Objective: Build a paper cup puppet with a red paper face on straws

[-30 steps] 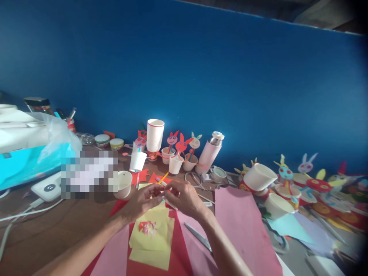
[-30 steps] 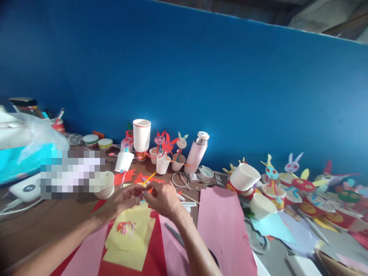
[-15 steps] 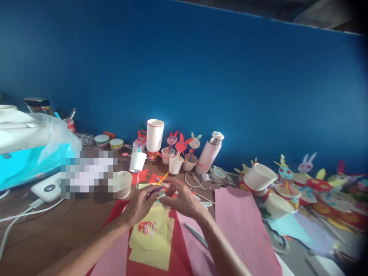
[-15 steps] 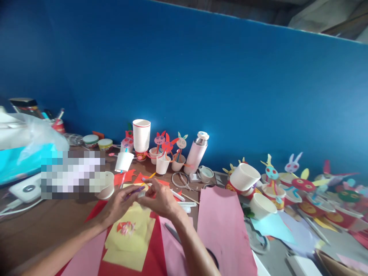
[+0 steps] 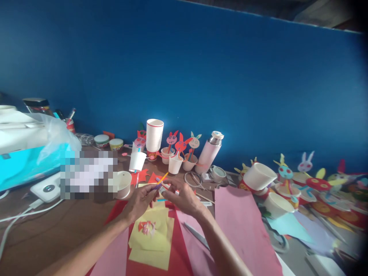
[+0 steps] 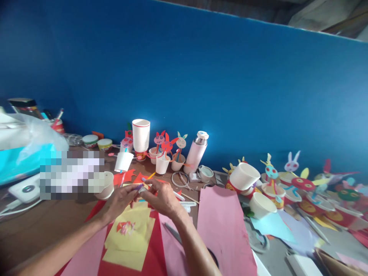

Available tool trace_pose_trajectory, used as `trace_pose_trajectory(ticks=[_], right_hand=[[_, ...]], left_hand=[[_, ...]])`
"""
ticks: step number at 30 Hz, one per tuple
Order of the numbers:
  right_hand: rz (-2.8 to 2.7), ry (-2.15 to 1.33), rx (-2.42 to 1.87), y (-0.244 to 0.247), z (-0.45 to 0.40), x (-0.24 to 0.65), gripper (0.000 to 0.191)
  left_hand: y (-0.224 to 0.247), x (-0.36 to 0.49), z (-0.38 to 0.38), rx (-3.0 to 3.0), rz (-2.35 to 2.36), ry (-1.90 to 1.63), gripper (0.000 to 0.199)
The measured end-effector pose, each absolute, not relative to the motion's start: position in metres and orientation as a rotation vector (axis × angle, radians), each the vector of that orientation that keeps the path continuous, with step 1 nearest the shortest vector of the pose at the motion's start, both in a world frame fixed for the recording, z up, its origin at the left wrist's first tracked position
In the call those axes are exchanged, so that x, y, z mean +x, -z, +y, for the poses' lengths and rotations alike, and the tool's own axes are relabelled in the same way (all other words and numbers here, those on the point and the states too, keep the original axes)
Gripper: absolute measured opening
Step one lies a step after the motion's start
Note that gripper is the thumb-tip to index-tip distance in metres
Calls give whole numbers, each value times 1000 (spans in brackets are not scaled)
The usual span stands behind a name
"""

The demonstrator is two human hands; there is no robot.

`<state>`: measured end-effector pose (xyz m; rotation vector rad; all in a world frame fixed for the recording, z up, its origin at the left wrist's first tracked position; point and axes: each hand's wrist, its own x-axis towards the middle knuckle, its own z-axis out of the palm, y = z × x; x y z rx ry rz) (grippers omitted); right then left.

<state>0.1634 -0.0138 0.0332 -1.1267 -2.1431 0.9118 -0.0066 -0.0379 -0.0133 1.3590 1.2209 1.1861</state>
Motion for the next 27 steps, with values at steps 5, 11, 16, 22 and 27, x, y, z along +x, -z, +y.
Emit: trace_pose_trajectory(ticks=[5, 11, 16, 22, 27], right_hand=[[-2189, -790, -1144, -39, -17, 162, 28], [-2219, -734, -1201, -35, -17, 163, 26], [-2270, -598, -1290, -31, -15, 161, 25], [-2265, -394, -1433, -27, -14, 158, 20], [-2244, -352, -1453, -26, -13, 157, 16]], left_hand=[[6, 0, -41, 1283, 1212, -1175, 29], [8, -1, -40, 1211, 1182, -1177, 29], [11, -5, -39, 1145, 1094, -1168, 28], [14, -7, -38, 1062, 985, -1157, 24], [14, -5, -39, 990, 913, -1131, 22]])
